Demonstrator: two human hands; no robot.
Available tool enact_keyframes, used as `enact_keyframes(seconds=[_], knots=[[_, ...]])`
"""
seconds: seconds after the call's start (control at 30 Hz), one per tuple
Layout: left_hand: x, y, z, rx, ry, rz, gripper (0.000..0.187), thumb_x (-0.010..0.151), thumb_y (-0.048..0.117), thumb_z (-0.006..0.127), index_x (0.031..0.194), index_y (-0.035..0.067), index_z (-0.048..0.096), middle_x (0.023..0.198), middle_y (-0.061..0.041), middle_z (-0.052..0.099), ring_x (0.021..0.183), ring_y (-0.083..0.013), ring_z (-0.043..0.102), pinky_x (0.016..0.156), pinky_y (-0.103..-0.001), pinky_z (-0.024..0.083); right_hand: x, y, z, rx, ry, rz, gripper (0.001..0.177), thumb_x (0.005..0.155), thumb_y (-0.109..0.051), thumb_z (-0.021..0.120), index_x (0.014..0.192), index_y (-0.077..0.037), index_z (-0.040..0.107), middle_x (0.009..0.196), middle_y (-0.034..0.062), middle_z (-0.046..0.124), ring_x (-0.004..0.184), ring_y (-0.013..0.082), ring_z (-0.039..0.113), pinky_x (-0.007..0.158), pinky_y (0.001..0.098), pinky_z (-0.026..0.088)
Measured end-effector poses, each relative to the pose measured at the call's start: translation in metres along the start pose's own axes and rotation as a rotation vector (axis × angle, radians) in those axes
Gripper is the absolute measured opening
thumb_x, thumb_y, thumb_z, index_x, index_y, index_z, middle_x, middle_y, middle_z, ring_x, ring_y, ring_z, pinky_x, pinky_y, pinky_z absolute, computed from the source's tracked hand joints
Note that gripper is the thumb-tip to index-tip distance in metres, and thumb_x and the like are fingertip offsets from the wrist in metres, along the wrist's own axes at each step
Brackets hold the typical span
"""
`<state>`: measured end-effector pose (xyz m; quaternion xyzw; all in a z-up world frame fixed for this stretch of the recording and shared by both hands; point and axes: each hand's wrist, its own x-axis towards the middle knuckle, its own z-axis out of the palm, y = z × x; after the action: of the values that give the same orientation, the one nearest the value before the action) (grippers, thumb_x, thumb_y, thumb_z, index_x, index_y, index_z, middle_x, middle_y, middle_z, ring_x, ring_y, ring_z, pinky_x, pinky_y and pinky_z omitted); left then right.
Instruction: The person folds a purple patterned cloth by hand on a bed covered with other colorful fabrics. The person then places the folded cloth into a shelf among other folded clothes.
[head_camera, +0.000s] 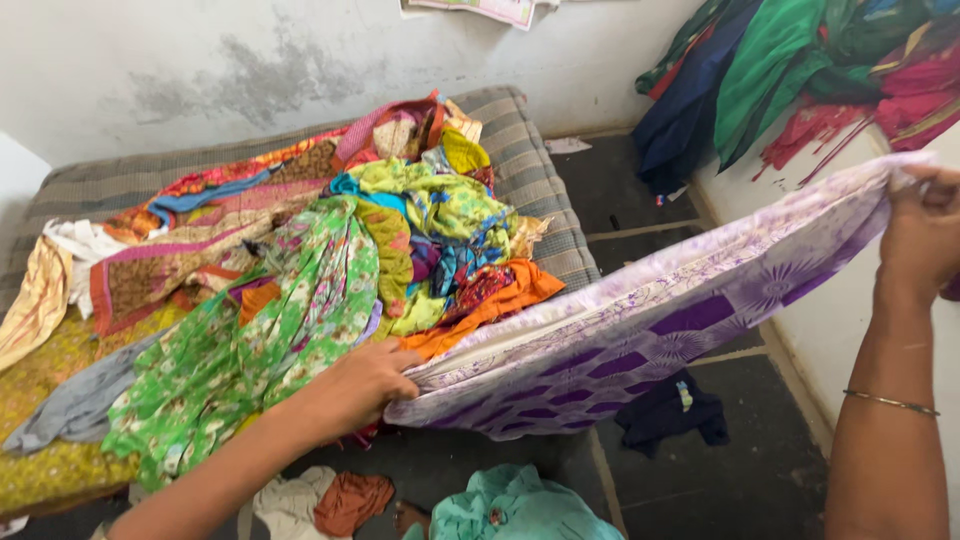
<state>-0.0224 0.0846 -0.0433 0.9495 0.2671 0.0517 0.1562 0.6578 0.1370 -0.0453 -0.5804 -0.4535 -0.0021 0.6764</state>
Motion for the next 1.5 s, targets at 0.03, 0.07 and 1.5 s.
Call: enact_keyframes(seconds=[0.03,0.07,1.5], knots=[[-0.008,-0.002,-0.005,-0.095,0.047,0.012,0.015,0.069,0.009,0.064,0.083,0.01,0.072,0.11,-0.008,0.065,0.102,-0.0316,0.06,0.083,-0.04,0.049,-0.004,0.006,-0.002,-0.177,0.026,-0.082,0.016,0.094,-0.001,0.079,0.108,-0.006,0.074,0.1,-0.0032,0.064,0.089,0.005,0.057,0.079,0.0199,0.047],[-0.016,-0.004,-0.009,-0.192,0.092,0.029,0.019,0.064,0.006,0.064,0.082,0.005,0.069,0.105,-0.009,0.065,0.102,-0.0322,0.061,0.083,-0.038,0.05,-0.006,0.01,-0.008,-0.36,0.055,-0.162,0.02,0.091,0.001,0.082,0.109,-0.002,0.077,0.099,-0.0012,0.063,0.086,0.0068,0.055,0.074,0.0219,0.046],[0.131,-0.064,0.078,-1.428,0.943,-0.744,0.03,0.083,0.015,0.08,0.108,0.001,0.071,0.088,-0.009,0.072,0.068,-0.0152,0.065,0.059,-0.032,0.053,-0.159,-0.136,0.201,0.093,-0.679,0.066,0.029,0.075,0.002,0.08,0.102,-0.008,0.072,0.085,0.0005,0.065,0.073,0.0023,0.064,0.062,0.0182,0.056]])
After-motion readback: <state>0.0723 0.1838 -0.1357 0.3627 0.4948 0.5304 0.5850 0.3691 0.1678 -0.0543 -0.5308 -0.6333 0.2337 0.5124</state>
